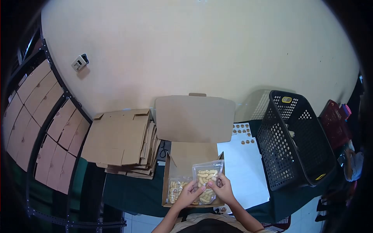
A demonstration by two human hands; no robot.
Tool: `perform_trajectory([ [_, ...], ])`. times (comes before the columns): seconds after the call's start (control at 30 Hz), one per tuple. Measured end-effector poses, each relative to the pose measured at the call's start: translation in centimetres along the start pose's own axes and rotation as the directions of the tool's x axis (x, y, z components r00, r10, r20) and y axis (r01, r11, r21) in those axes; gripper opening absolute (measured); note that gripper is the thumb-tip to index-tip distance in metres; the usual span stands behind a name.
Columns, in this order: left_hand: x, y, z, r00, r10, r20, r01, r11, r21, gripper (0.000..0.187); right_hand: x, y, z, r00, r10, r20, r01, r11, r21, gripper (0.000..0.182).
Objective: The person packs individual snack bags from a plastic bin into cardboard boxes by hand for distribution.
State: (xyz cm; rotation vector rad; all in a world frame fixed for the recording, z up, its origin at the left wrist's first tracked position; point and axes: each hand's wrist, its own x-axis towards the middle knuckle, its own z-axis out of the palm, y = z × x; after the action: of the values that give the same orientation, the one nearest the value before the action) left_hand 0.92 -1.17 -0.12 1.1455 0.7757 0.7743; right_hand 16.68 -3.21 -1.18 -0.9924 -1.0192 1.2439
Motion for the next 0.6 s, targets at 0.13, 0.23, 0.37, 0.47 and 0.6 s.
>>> perform_trajectory([
  [0.13,1.0,-0.3,-0.6,0.945,0.258,-0.2,-0.26,0.965,0.018,0.034,0.0,0.2,0.3,0.999,0.037,-0.016,-0.037,0.999,-0.007,0.032],
  [0.23,1.8,1.0,-1.4,0.879,0.33,-0.344,-0.326,0.943,0.072,0.018,-0.1,0.1,0.5,0.997,0.073,0.037,-0.068,0.99,-0.123,0.035],
  [0.37,2.1,1.3,-1.7,0.826,0.411,-0.387,-0.366,0.912,0.187,0.009,0.7,-0.1,-0.3,0.997,-0.067,0.041,0.078,0.916,-0.394,0.046],
  [0.47,2.0,2.0,-1.4,0.791,0.499,-0.354,-0.371,0.852,0.369,0.007,1.7,-3.5,0.2,0.957,-0.281,-0.074,0.201,0.825,-0.529,0.051],
  [0.6,1.7,2.3,-0.5,0.832,0.524,-0.184,-0.369,0.769,0.522,0.008,2.6,-5.4,-0.4,0.871,-0.41,0.27,0.444,0.423,-0.79,0.03],
])
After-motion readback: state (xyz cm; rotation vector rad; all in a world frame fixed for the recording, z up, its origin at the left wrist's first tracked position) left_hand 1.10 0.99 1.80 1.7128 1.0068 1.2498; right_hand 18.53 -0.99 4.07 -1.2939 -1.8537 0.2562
